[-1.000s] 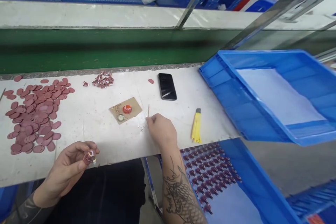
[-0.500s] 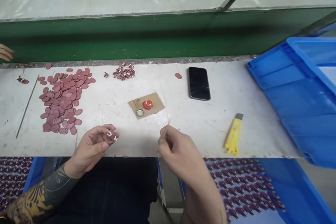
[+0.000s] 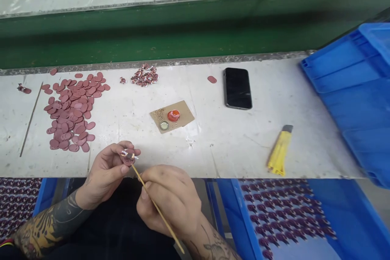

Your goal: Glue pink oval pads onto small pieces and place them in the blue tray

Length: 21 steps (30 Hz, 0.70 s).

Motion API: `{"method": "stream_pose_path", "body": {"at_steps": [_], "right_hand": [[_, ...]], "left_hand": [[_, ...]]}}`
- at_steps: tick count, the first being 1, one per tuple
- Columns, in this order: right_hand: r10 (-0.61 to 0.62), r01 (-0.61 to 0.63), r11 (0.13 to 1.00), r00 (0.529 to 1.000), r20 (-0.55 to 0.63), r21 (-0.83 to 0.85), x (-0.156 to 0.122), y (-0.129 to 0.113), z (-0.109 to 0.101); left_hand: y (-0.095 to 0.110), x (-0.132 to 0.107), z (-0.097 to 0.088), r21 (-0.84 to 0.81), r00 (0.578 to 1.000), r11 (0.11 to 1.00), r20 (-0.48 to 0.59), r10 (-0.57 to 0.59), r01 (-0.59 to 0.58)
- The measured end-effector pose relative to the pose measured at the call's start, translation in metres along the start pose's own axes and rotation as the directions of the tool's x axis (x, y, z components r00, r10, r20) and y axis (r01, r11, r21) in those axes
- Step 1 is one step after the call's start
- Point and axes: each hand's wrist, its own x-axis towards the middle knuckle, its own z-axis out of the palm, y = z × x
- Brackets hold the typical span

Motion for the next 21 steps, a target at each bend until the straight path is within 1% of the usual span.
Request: {"method": "stream_pose_path", "body": {"at_steps": [3, 9, 15, 18, 21], "right_hand": [[-0.043, 0.041, 0.997, 0.999, -0.030, -0.058, -0.002, -0.001, 0.003], [-0.091, 0.087, 0.995, 0.992, -0.084, -0.046, -0.007, 0.004, 0.012], [-0.108, 0.105, 0.993, 0.991, -0.078, -0.047, -0.006, 0.006, 0.014], [-0.095, 0.093, 0.995, 0.990, -0.100, -0.018, -0.005, 0.006, 0.014], [-0.052, 0.054, 0.998, 0.993, -0.103, 0.024, -0.004, 0.004, 0.014]], "left_hand": [[0.002, 0.000, 0.002, -0.003, 1.000, 1.000, -0.022, -0.007, 0.007], [0.002, 0.001, 0.003, -0.002, 0.998, 0.999, -0.041, -0.040, 0.040], [0.002, 0.000, 0.003, -0.018, 0.999, 0.999, -0.029, -0.046, 0.045], [0.002, 0.000, 0.003, -0.025, 0.999, 0.999, -0.024, -0.048, 0.048], [0.003, 0.000, 0.004, -0.031, 0.999, 0.998, -0.017, -0.051, 0.051]]}}
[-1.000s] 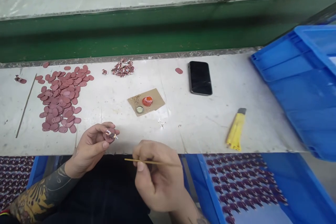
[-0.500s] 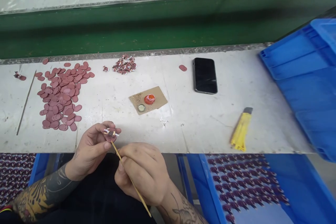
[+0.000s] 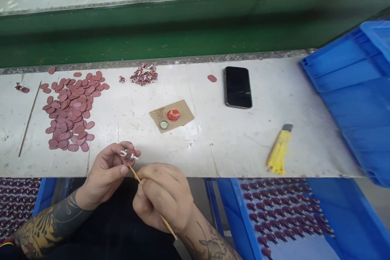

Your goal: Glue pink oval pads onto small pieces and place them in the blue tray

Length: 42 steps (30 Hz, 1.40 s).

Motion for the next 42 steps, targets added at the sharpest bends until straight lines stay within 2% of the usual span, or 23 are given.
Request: {"method": "stream_pose_path", "body": {"at_steps": [8, 16, 19, 21, 23, 24, 25, 26, 27, 28, 29, 30, 31, 33, 35, 37, 39, 42], "right_hand": [[0.111, -0.110, 0.994, 0.991, 0.075, -0.012, 0.004, -0.006, -0.007], [0.025, -0.025, 1.000, 1.000, 0.018, 0.012, 0.003, -0.003, -0.001], [0.024, -0.026, 0.999, 0.999, 0.034, 0.040, 0.001, -0.003, -0.002], [0.075, -0.078, 0.994, 0.996, 0.046, 0.076, -0.002, 0.001, -0.008], [0.214, -0.215, 0.975, 0.977, 0.021, 0.059, -0.005, 0.009, -0.016], [0.331, -0.332, 0.943, 0.943, 0.022, 0.019, -0.006, 0.015, -0.022], [0.470, -0.469, 0.882, 0.881, 0.048, -0.045, -0.007, 0.022, -0.027], [0.609, -0.597, 0.792, 0.787, 0.098, -0.132, -0.007, 0.030, -0.032], [0.724, -0.688, 0.688, 0.671, 0.160, -0.232, -0.007, 0.038, -0.036], [0.802, -0.731, 0.597, 0.554, 0.223, -0.330, -0.006, 0.045, -0.039], [0.844, -0.738, 0.536, 0.459, 0.276, -0.410, -0.005, 0.051, -0.041], [0.863, -0.723, 0.504, 0.398, 0.312, -0.472, -0.003, 0.057, -0.042], [0.872, -0.701, 0.487, 0.364, 0.326, -0.520, -0.002, 0.061, -0.042], [0.890, -0.659, 0.455, 0.333, 0.310, -0.598, -0.001, 0.067, -0.039], [0.907, -0.637, 0.420, 0.331, 0.262, -0.646, -0.001, 0.069, -0.036], [0.906, -0.639, 0.414, 0.362, 0.222, -0.649, -0.003, 0.068, -0.034], [0.881, -0.662, 0.460, 0.426, 0.208, -0.592, -0.003, 0.064, -0.033], [0.780, -0.677, 0.623, 0.575, 0.247, -0.391, -0.001, 0.052, -0.031]], "left_hand": [[0.001, -0.001, 0.001, -0.012, 0.999, 0.999, -0.021, -0.032, 0.031], [0.000, 0.000, 0.000, 0.002, 0.999, 0.999, -0.019, -0.036, 0.036], [-0.001, 0.001, -0.002, 0.002, 0.999, 0.999, -0.035, -0.041, 0.041], [-0.001, 0.002, -0.005, -0.006, 0.997, 0.999, -0.057, -0.044, 0.044], [0.000, 0.002, -0.009, -0.013, 0.996, 0.999, -0.072, -0.046, 0.045], [0.001, 0.003, -0.012, -0.018, 0.996, 0.999, -0.075, -0.048, 0.046], [0.002, 0.003, -0.015, -0.025, 0.996, 0.998, -0.078, -0.051, 0.050], [0.002, 0.003, -0.017, -0.034, 0.995, 0.998, -0.080, -0.058, 0.055], [0.003, 0.003, -0.019, -0.045, 0.994, 0.997, -0.082, -0.066, 0.062], [0.004, 0.004, -0.021, -0.056, 0.994, 0.996, -0.083, -0.076, 0.072], [0.004, 0.004, -0.022, -0.064, 0.993, 0.995, -0.084, -0.086, 0.080], [0.004, 0.005, -0.022, -0.070, 0.992, 0.994, -0.084, -0.095, 0.089], [0.004, 0.005, -0.021, -0.073, 0.991, 0.993, -0.084, -0.100, 0.094], [0.003, 0.006, -0.020, -0.076, 0.991, 0.992, -0.081, -0.108, 0.102], [0.003, 0.007, -0.018, -0.078, 0.991, 0.991, -0.073, -0.114, 0.109], [0.003, 0.007, -0.017, -0.081, 0.990, 0.989, -0.063, -0.127, 0.121], [0.002, 0.006, -0.017, -0.082, 0.989, 0.988, -0.061, -0.135, 0.130], [0.002, 0.006, -0.016, -0.059, 0.992, 0.992, -0.055, -0.118, 0.114]]}}
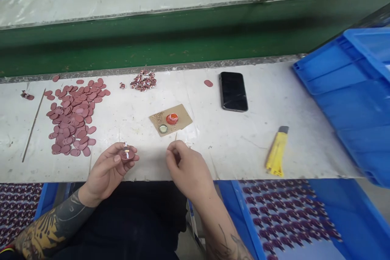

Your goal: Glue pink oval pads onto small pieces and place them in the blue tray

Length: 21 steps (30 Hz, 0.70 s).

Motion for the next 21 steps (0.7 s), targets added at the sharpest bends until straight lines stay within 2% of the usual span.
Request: {"method": "stream_pose_path", "body": {"at_steps": [4, 9, 14, 21], "right_hand": [[-0.258, 0.259, 0.932, 0.965, -0.038, 0.256, -0.009, -0.021, 0.002], [-0.394, 0.389, 0.828, 0.916, -0.075, 0.404, -0.013, -0.036, 0.006], [-0.413, 0.395, 0.833, 0.910, -0.039, 0.388, -0.013, -0.039, 0.009], [-0.376, 0.374, 0.858, 0.924, -0.064, 0.351, -0.012, -0.040, 0.014]], "left_hand": [[-0.002, -0.001, 0.004, 0.099, 0.998, 0.993, 0.027, 0.057, -0.059], [-0.006, -0.001, 0.005, 0.187, 0.991, 0.976, 0.095, 0.093, -0.110], [-0.009, 0.001, 0.003, 0.218, 0.983, 0.965, 0.142, 0.113, -0.143], [-0.011, 0.002, 0.005, 0.198, 0.986, 0.971, 0.123, 0.112, -0.135]]}}
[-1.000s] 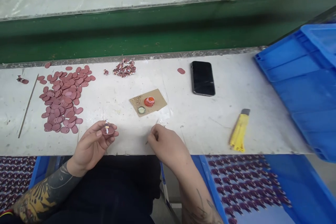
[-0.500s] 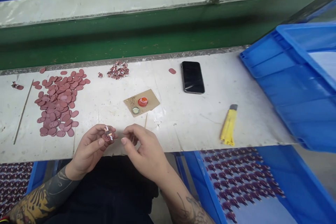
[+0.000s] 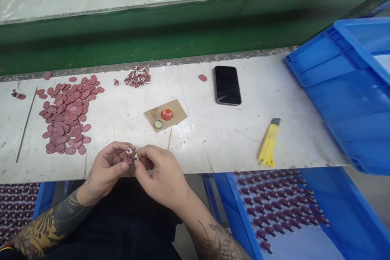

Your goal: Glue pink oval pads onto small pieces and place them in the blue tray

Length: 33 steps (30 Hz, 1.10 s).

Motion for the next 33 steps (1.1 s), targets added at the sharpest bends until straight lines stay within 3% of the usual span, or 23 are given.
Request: {"method": "stream_pose_path", "body": {"at_steps": [10, 33], "right_hand": [[0.074, -0.077, 0.995, 0.996, -0.055, -0.055, 0.0006, 0.0004, 0.0072], [0.192, -0.199, 0.976, 0.978, 0.082, 0.085, 0.0009, 0.0014, 0.0044]], "left_hand": [[0.0008, 0.0002, 0.0046, -0.031, 1.000, 0.999, -0.006, -0.010, 0.010], [-0.0038, 0.0019, 0.0043, -0.096, 0.998, 0.995, -0.062, 0.000, -0.006]]}}
